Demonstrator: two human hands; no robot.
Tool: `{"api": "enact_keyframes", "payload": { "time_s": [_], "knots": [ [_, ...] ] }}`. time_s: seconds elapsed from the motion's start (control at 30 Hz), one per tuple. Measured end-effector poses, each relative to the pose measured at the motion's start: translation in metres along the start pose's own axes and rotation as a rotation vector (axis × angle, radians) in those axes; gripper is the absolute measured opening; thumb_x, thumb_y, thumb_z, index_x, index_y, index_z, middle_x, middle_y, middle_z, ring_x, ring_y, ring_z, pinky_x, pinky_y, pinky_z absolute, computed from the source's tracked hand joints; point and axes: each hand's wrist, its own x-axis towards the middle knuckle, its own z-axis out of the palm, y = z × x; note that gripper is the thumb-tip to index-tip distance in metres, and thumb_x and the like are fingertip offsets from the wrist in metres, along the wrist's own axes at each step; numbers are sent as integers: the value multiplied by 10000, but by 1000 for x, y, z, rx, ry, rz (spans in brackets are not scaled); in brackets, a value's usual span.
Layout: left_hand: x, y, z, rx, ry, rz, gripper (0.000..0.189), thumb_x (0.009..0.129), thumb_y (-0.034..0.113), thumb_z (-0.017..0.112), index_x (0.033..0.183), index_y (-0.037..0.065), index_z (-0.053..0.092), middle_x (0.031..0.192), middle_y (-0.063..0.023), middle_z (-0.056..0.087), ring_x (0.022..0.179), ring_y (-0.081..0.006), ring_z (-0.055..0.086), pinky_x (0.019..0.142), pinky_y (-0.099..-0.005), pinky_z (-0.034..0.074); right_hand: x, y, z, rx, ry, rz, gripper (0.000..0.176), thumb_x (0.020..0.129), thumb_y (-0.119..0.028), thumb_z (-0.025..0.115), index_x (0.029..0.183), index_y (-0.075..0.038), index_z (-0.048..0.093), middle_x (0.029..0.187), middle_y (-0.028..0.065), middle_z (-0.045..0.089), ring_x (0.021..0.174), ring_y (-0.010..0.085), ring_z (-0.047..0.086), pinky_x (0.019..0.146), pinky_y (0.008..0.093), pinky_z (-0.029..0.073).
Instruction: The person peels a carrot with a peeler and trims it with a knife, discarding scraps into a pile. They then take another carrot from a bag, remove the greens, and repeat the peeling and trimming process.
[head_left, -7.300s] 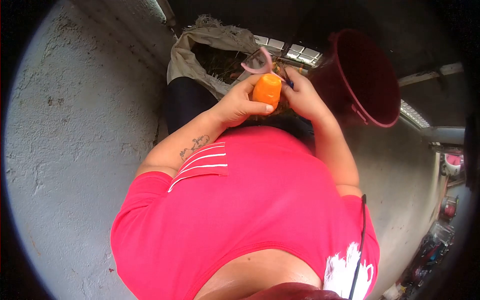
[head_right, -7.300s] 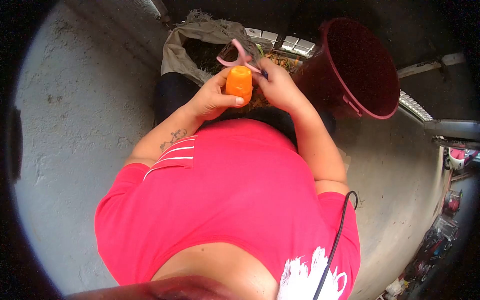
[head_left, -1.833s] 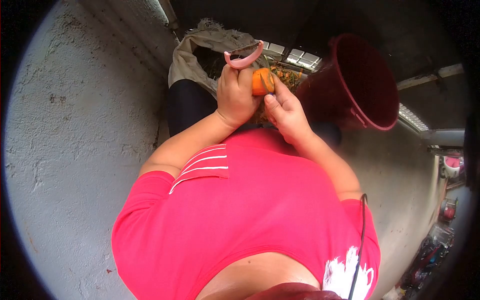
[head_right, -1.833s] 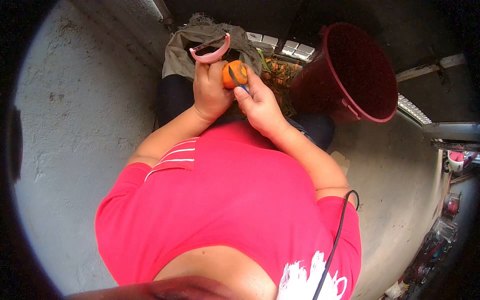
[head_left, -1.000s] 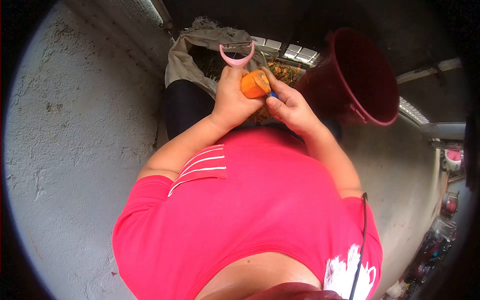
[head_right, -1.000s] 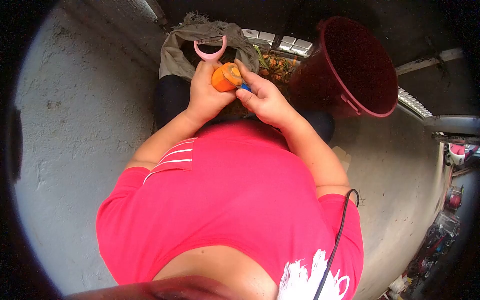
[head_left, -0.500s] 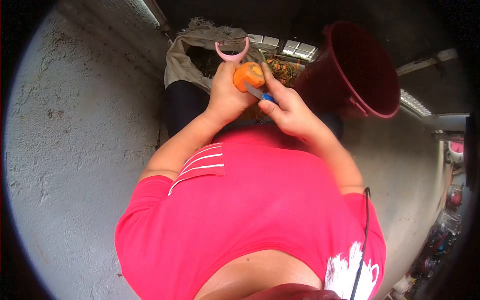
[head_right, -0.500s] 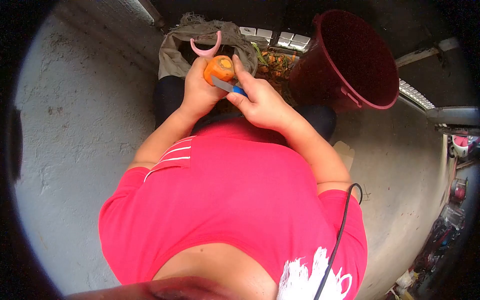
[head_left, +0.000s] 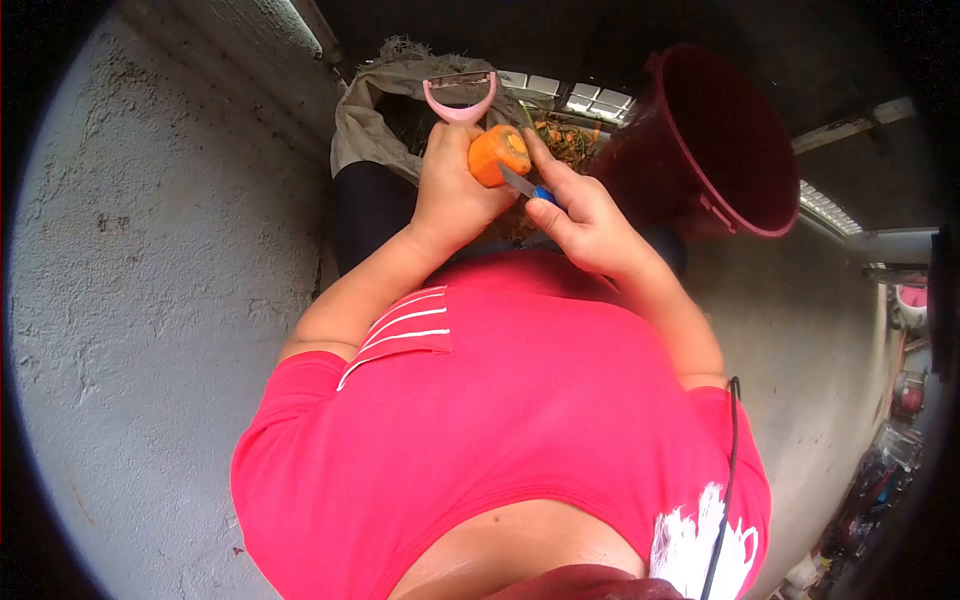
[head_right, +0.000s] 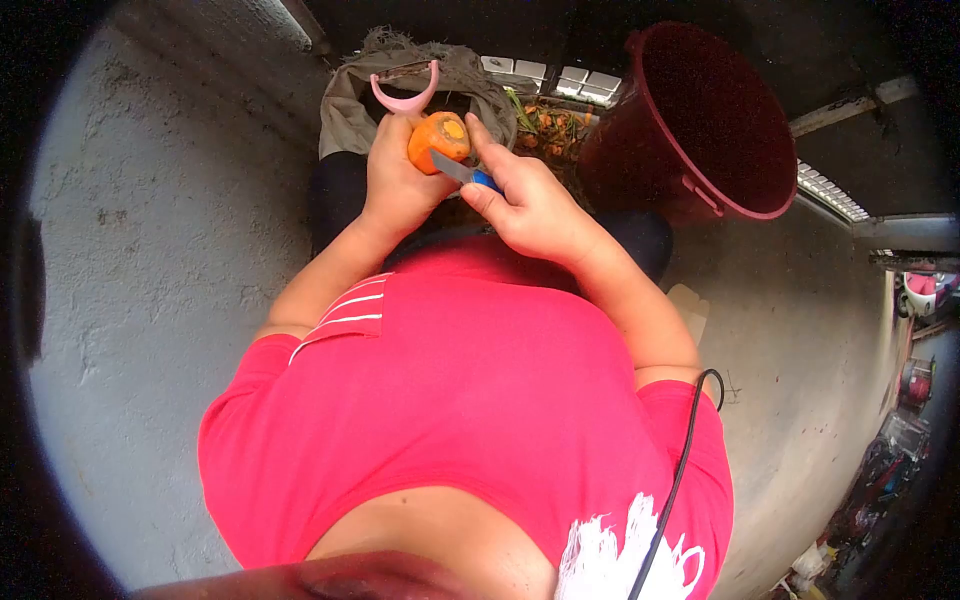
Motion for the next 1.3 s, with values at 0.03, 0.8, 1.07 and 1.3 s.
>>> {"api": "enact_keyframes", "payload": {
  "time_s": [0.03, 0.8, 1.07, 1.3],
  "knots": [
    [0, 1, -1, 35, 5, 12, 549, 574, 73, 834, 1056, 38, 573, 1041, -130, 578, 996, -280, 594, 866, -369, 473, 0, -1, 0, 10, -2, 2, 702, 897, -198, 576, 1457, 71, 248, 888, 261, 595, 767, 330, 622, 764, 355, 485],
    [-5, -12, 6, -99, -14, -117, 423, 595, 148, 800, 947, 7, 610, 916, -159, 596, 857, -317, 607, 769, -389, 499, 8, 6, 10, -282, 130, 142, 381, 938, -338, 574, 797, 13, 524, 710, 262, 587, 715, 471, 575, 604, 491, 455],
    [-3, -21, -3, -374, -309, -239, 456, 669, 76, 789, 1081, 32, 599, 985, -20, 631, 890, -91, 588, 790, -260, 486, 3, 19, 3, -292, 28, 115, 366, 938, -340, 567, 821, 2, 515, 713, 257, 588, 730, 466, 585, 619, 512, 451],
    [0, -16, 6, -82, -238, -48, 534, 608, 143, 787, 1090, 4, 604, 1060, -167, 590, 990, -308, 599, 879, -371, 479, 1, 28, 5, -338, 56, 176, 343, 942, -334, 560, 853, -7, 504, 734, 259, 597, 748, 469, 588, 629, 519, 457]
  ]
}}
